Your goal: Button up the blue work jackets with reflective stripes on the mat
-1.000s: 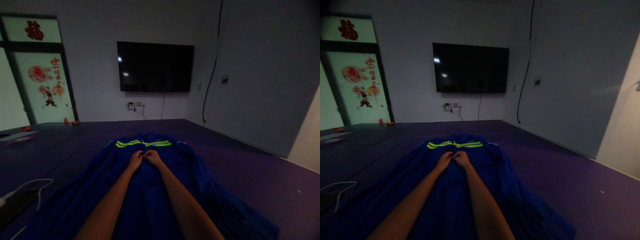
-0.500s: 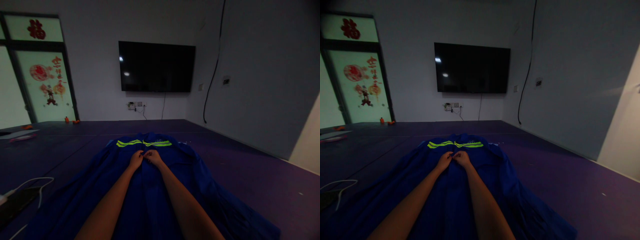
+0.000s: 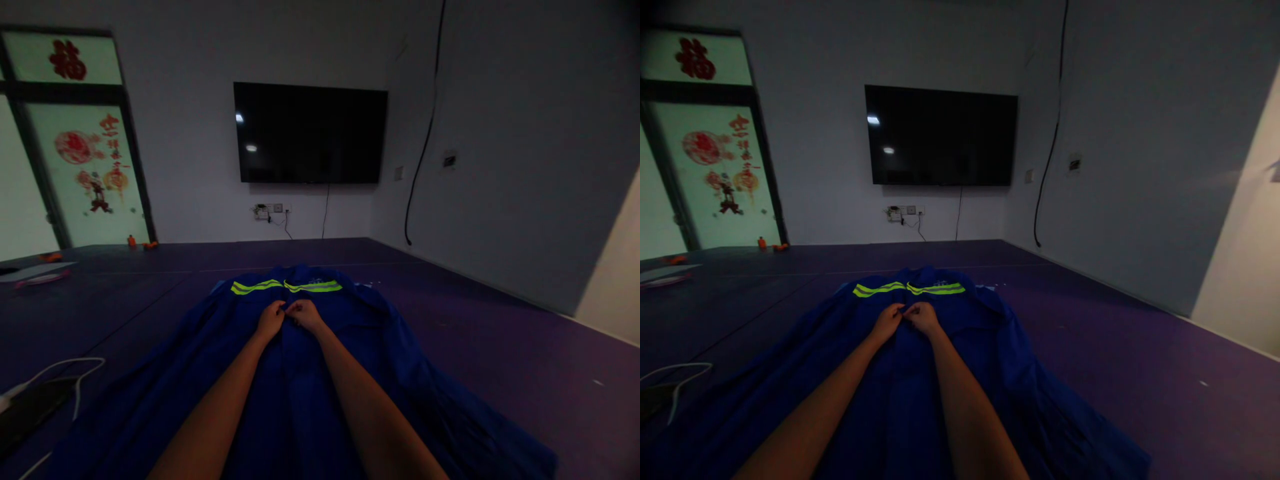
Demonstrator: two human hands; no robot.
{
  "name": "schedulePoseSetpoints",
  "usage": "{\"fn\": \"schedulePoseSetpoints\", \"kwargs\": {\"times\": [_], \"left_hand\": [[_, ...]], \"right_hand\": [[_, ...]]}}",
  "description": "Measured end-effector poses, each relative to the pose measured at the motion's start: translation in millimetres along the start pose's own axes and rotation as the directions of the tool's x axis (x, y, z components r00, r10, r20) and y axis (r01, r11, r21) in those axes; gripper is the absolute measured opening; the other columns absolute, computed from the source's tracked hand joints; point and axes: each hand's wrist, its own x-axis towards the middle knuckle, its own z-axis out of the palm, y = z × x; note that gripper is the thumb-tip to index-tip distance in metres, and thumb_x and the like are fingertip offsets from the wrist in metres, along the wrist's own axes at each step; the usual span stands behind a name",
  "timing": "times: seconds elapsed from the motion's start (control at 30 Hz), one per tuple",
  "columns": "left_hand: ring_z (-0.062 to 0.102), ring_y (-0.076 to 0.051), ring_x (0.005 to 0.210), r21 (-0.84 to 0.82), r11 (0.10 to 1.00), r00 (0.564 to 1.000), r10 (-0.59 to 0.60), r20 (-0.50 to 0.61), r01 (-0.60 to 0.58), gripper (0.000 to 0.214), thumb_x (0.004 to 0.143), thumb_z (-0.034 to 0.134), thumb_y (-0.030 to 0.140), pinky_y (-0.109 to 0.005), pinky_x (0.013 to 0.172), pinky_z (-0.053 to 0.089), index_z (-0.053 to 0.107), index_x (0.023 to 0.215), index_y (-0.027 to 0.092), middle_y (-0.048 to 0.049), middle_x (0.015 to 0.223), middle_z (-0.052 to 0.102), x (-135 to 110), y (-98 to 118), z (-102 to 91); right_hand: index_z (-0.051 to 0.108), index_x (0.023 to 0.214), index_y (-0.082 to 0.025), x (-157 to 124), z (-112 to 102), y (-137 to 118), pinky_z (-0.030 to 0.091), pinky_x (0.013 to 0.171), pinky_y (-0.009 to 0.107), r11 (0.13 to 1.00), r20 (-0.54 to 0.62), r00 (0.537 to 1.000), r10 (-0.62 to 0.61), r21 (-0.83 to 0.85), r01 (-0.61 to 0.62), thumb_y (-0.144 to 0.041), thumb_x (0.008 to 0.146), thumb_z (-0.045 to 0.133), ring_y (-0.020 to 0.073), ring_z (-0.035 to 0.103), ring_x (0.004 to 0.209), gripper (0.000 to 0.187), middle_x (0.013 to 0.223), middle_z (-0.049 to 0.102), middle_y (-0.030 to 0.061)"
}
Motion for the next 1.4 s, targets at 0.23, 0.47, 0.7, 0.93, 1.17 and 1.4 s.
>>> {"fn": "schedulePoseSetpoints", "kwargs": {"times": [0.23,0.47,0.7,0.93,1.17,1.4], "left_hand": [[0.057,-0.017,0.102,0.001,1.000,1.000,-0.005,0.000,0.005,0.037,0.076,0.041,0.004,-0.027,0.089,0.042,0.058,0.108,0.012,-0.0100,0.112,0.061,-0.4,0.7,-0.6],[0.057,-0.017,0.102,-0.011,1.000,1.000,-0.004,-0.006,0.004,0.037,0.076,0.041,0.004,-0.027,0.089,0.043,0.058,0.107,0.013,-0.0100,0.111,0.061,-0.5,-0.1,0.2],[0.057,-0.017,0.102,-0.013,1.000,1.000,-0.002,-0.006,0.002,0.035,0.076,0.042,0.006,-0.027,0.090,0.042,0.058,0.106,0.010,-0.0113,0.111,0.061,0.0,-0.3,0.1],[0.056,-0.016,0.103,-0.011,1.000,1.000,-0.005,-0.009,0.005,0.036,0.075,0.042,0.006,-0.026,0.090,0.042,0.059,0.105,0.013,-0.0084,0.111,0.061,0.6,-0.7,0.5],[0.057,-0.016,0.101,-0.009,1.000,1.000,0.001,-0.005,-0.001,0.037,0.075,0.043,0.006,-0.026,0.088,0.043,0.059,0.107,0.015,-0.0075,0.109,0.063,-0.3,-0.8,-0.1],[0.056,-0.016,0.104,0.000,1.000,1.000,-0.006,-0.007,0.006,0.036,0.075,0.042,0.006,-0.027,0.091,0.041,0.058,0.107,0.013,-0.0093,0.112,0.061,-0.3,0.6,-0.4]], "right_hand": [[0.063,0.064,-0.013,0.8,1.4,0.5,0.033,0.037,0.015,1.000,-0.016,0.999,0.029,-0.011,-0.029,-0.015,0.064,0.063,0.0050,0.044,0.036,0.002,0.044,0.052,-0.0053],[0.061,0.063,-0.013,-1.0,0.2,-1.2,0.032,0.035,0.015,1.000,-0.019,1.000,0.005,0.004,-0.005,-0.018,0.064,0.065,0.0053,0.044,0.035,0.006,0.041,0.050,-0.0061],[0.058,0.059,-0.014,1.0,0.5,2.3,0.033,0.036,0.016,1.000,-0.036,0.999,0.007,0.000,-0.007,-0.027,0.061,0.070,0.0063,0.045,0.035,0.018,0.040,0.050,-0.0055],[0.057,0.058,-0.014,4.1,1.1,5.9,0.033,0.035,0.016,1.000,-0.019,1.000,-0.005,-0.020,0.005,-0.025,0.063,0.067,0.0067,0.046,0.034,0.016,0.039,0.049,-0.0057],[0.057,0.060,-0.014,3.6,1.4,4.3,0.032,0.035,0.015,0.999,-0.032,0.999,0.025,-0.035,-0.026,-0.027,0.065,0.066,0.0060,0.046,0.034,0.016,0.039,0.049,-0.0060],[0.058,0.061,-0.014,2.5,1.8,1.7,0.032,0.035,0.014,0.999,-0.041,0.998,0.039,-0.021,-0.040,-0.026,0.065,0.067,0.0054,0.045,0.034,0.016,0.039,0.049,-0.0062]]}}
